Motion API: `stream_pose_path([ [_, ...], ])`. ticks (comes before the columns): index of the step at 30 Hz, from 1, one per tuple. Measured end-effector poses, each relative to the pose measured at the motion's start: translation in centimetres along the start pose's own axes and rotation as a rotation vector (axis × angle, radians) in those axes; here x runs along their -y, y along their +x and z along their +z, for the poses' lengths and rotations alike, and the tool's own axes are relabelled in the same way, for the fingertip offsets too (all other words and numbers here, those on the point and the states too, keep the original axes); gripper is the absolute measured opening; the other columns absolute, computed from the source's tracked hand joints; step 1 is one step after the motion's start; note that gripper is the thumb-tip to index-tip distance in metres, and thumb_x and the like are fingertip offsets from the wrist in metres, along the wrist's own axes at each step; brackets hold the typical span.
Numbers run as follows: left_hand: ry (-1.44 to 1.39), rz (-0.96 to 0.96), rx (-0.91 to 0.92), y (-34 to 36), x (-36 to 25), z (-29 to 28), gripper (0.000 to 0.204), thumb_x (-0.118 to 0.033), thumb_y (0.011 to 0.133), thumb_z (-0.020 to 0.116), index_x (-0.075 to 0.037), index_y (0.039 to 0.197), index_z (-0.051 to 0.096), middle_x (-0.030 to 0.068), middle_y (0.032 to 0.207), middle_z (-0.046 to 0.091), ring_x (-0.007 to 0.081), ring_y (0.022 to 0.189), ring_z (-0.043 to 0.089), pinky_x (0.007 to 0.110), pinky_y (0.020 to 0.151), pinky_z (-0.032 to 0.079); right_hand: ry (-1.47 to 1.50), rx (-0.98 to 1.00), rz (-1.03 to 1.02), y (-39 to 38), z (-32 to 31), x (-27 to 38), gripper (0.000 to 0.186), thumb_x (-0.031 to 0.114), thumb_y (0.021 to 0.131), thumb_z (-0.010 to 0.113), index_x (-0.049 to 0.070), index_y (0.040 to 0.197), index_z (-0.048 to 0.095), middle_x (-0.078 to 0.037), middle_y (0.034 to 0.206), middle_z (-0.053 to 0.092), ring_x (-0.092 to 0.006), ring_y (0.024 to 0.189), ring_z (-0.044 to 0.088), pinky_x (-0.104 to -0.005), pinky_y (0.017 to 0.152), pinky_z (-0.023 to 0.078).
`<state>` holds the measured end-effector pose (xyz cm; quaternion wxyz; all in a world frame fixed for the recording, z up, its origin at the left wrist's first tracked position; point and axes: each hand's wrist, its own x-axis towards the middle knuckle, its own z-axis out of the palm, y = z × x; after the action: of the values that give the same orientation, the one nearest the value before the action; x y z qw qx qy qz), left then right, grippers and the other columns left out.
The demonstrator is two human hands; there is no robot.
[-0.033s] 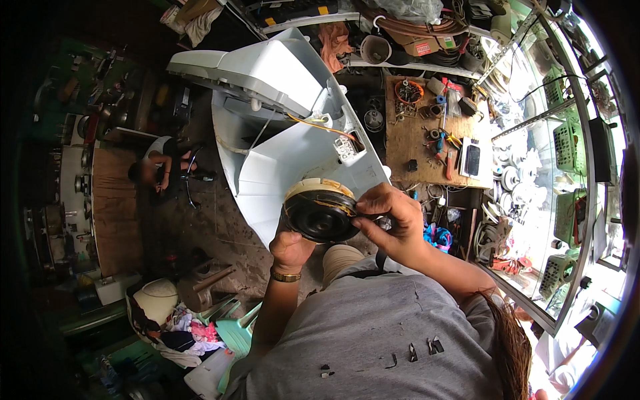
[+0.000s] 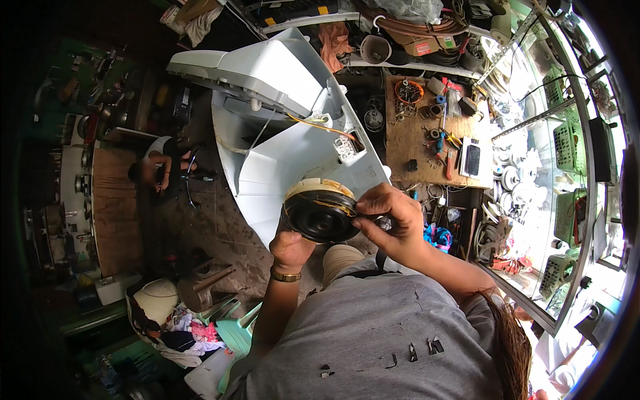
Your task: The person disassembles a washing machine, wipes a circular component with a blue cloth, and applies tape to a set of wires.
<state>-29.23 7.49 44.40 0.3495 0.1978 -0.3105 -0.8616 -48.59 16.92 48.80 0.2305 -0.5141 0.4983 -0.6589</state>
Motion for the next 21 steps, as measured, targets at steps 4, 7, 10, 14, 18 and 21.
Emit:
stream_pose_path([
  [4,-0.023,0.001,0.002,0.0,0.3,-0.4,0.08,-0.02,0.062,0.053,0.003,0.136,0.038,0.0201,0.129,0.051,0.0332,0.121,0.05,0.045,0.106,0.038,-0.015,0.008,-0.035,0.1,0.0,0.1,0.025,-0.008,0.069,0.074,0.0,0.089,0.062,-0.011,0.088,0.063,-0.0206,0.081,0.065,-0.0272,0.066,0.053],
  [7,-0.031,0.004,-0.012,0.0,0.5,-0.3,0.08,-0.021,0.061,0.053,0.004,0.136,0.038,0.0201,0.129,0.052,0.033,0.12,0.05,0.044,0.106,0.039,-0.007,0.011,-0.024,0.0,-0.1,0.3,0.025,-0.008,0.069,0.074,0.0,0.089,0.062,-0.011,0.087,0.063,-0.0204,0.081,0.064,-0.0271,0.066,0.053],
  [10,-0.041,0.006,-0.028,-0.1,0.6,-0.3,0.08,-0.022,0.061,0.053,0.004,0.135,0.039,0.0202,0.128,0.052,0.0328,0.119,0.051,0.044,0.105,0.039,-0.004,0.01,-0.011,-0.2,-0.1,0.2,0.025,-0.008,0.069,0.074,0.0,0.089,0.062,-0.011,0.087,0.063,-0.0203,0.081,0.065,-0.0269,0.065,0.053],
  [14,-0.05,0.016,-0.029,-0.2,0.6,-0.1,0.079,-0.022,0.061,0.054,0.003,0.135,0.039,0.0201,0.127,0.053,0.0325,0.118,0.052,0.043,0.105,0.04,-0.006,0.013,0.016,-0.3,-0.1,0.2,0.024,-0.008,0.07,0.074,0.0,0.089,0.062,-0.011,0.088,0.063,-0.0201,0.08,0.065,-0.0267,0.065,0.053],
  [18,-0.023,0.016,-0.038,-0.5,0.6,-0.2,0.08,-0.023,0.061,0.055,0.003,0.135,0.039,0.0196,0.128,0.052,0.032,0.119,0.051,0.043,0.106,0.039,0.023,-0.001,0.064,-0.5,0.1,0.0,0.023,-0.007,0.071,0.073,0.0,0.09,0.062,-0.011,0.089,0.064,-0.0192,0.081,0.065,-0.0268,0.065,0.053],
  [21,0.065,0.008,0.006,-0.3,0.2,0.9,0.081,-0.022,0.062,0.058,0.003,0.136,0.037,0.0187,0.13,0.05,0.0308,0.121,0.049,0.042,0.107,0.037,-0.016,-0.026,0.091,-0.3,0.1,-0.3,0.022,-0.006,0.072,0.072,0.001,0.091,0.063,-0.01,0.091,0.063,-0.0184,0.081,0.064,-0.0269,0.065,0.053],
])
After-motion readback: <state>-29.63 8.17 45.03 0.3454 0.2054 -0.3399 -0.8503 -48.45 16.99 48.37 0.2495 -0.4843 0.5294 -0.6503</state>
